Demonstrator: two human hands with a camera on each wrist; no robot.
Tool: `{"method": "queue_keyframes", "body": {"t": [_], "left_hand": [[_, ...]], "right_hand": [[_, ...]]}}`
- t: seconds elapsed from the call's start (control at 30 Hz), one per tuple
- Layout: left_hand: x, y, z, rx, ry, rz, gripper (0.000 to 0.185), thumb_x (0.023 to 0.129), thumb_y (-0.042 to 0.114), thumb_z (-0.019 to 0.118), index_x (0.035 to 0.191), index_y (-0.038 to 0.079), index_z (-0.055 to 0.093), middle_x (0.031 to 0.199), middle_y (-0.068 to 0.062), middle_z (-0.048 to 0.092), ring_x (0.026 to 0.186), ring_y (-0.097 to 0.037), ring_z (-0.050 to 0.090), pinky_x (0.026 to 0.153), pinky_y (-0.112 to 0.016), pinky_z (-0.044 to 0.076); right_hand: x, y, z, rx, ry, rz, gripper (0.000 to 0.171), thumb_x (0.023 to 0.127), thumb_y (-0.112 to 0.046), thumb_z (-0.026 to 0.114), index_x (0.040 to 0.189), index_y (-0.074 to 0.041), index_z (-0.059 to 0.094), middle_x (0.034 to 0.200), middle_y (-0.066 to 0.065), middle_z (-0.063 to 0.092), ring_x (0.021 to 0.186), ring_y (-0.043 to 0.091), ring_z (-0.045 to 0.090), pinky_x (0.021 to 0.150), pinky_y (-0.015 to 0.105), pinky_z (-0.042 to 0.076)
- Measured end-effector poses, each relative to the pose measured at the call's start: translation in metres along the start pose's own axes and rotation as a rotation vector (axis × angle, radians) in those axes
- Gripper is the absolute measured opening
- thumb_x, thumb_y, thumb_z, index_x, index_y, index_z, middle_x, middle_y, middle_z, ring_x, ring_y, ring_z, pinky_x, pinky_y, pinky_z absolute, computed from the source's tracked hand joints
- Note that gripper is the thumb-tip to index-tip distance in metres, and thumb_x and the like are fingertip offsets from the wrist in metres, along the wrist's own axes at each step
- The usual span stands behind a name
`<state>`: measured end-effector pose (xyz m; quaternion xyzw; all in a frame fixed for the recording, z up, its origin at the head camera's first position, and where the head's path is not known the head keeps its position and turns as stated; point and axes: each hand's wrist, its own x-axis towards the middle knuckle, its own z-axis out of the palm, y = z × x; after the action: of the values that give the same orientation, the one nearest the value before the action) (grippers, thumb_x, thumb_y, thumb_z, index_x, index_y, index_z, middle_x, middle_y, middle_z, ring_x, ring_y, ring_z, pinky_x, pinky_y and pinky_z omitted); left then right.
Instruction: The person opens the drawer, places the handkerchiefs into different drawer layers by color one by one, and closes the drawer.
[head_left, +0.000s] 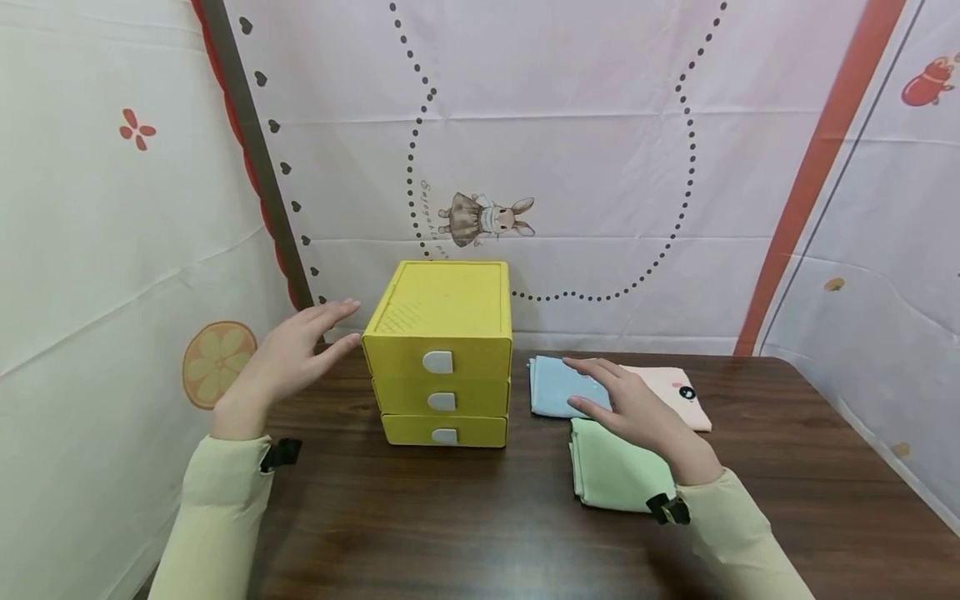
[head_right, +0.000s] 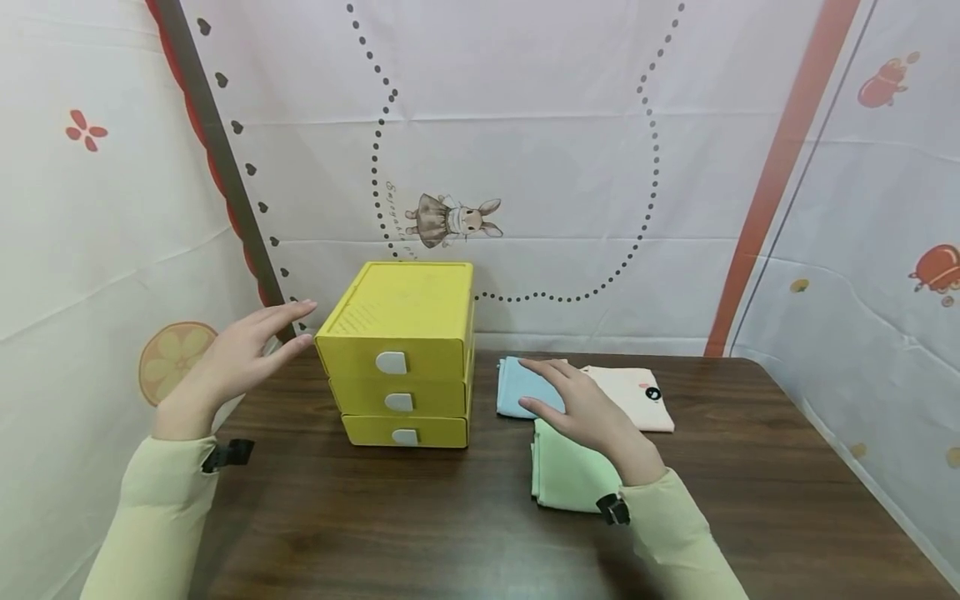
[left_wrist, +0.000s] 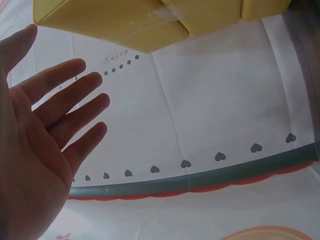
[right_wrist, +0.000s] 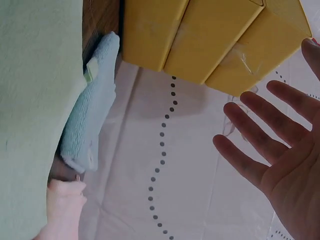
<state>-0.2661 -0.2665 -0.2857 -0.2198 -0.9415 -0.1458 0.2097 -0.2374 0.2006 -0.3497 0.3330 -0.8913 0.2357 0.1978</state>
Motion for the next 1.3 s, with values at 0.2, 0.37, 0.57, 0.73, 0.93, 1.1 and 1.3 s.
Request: {"method": "queue_keyframes", "body": {"t": [0.2,0.37,0.57,0.73,0.93,1.1,1.3], "left_hand": [[0.006,0.004,-0.002,-0.015,0.009,0.012,0.053,0.094,0.052,0.05,0.14,0.024,0.049,0.145,0.0,0.046,0.135,-0.031,0.039,0.105,-0.053,0.032],[0.01,0.006,-0.003,-0.04,0.013,0.012,0.052,0.094,0.052,0.05,0.138,0.025,0.051,0.144,0.002,0.047,0.134,-0.03,0.04,0.106,-0.052,0.032],[0.015,0.007,-0.004,-0.071,0.016,0.018,0.051,0.093,0.053,0.052,0.137,0.027,0.053,0.143,0.002,0.049,0.132,-0.026,0.043,0.102,-0.052,0.037],[0.02,0.01,-0.006,-0.093,0.015,0.046,0.05,0.092,0.049,0.056,0.134,0.023,0.056,0.142,0.001,0.05,0.132,-0.025,0.045,0.101,-0.051,0.039],[0.027,0.01,-0.008,-0.125,-0.004,0.059,0.049,0.091,0.047,0.059,0.132,0.021,0.058,0.14,0.002,0.052,0.13,-0.024,0.048,0.101,-0.05,0.04],[0.029,0.008,-0.009,-0.14,-0.025,0.058,0.048,0.091,0.046,0.059,0.132,0.021,0.058,0.138,0.001,0.054,0.129,-0.024,0.049,0.1,-0.05,0.04],[0.032,0.008,-0.01,-0.156,-0.058,0.067,0.047,0.091,0.044,0.06,0.132,0.021,0.059,0.136,0.001,0.057,0.127,-0.024,0.05,0.101,-0.051,0.039]], "right_hand": [[0.007,-0.007,0.008,0.077,0.045,-0.019,0.047,0.09,-0.031,0.065,0.134,-0.017,0.054,0.13,0.0,0.058,0.111,0.022,0.06,0.091,0.045,0.046],[0.011,-0.014,0.014,0.107,0.081,-0.028,0.042,0.089,-0.029,0.066,0.129,-0.019,0.057,0.127,-0.003,0.061,0.108,0.018,0.062,0.092,0.043,0.046],[0.018,-0.02,0.021,0.152,0.109,-0.055,0.038,0.089,-0.024,0.068,0.125,-0.018,0.06,0.122,-0.001,0.064,0.105,0.017,0.064,0.088,0.037,0.051],[0.022,-0.027,0.027,0.193,0.118,-0.072,0.035,0.088,-0.022,0.069,0.122,-0.017,0.062,0.118,0.0,0.066,0.101,0.018,0.066,0.086,0.035,0.052],[0.027,-0.033,0.035,0.244,0.154,-0.103,0.034,0.086,-0.018,0.07,0.12,-0.016,0.064,0.113,0.001,0.068,0.096,0.018,0.068,0.083,0.031,0.053],[0.032,-0.039,0.04,0.26,0.171,-0.117,0.033,0.086,-0.014,0.071,0.119,-0.013,0.065,0.111,0.0,0.068,0.094,0.019,0.068,0.08,0.03,0.054],[0.038,-0.045,0.045,0.277,0.176,-0.104,0.03,0.087,-0.018,0.069,0.116,-0.009,0.065,0.108,0.002,0.07,0.092,0.02,0.069,0.079,0.033,0.055]]}}
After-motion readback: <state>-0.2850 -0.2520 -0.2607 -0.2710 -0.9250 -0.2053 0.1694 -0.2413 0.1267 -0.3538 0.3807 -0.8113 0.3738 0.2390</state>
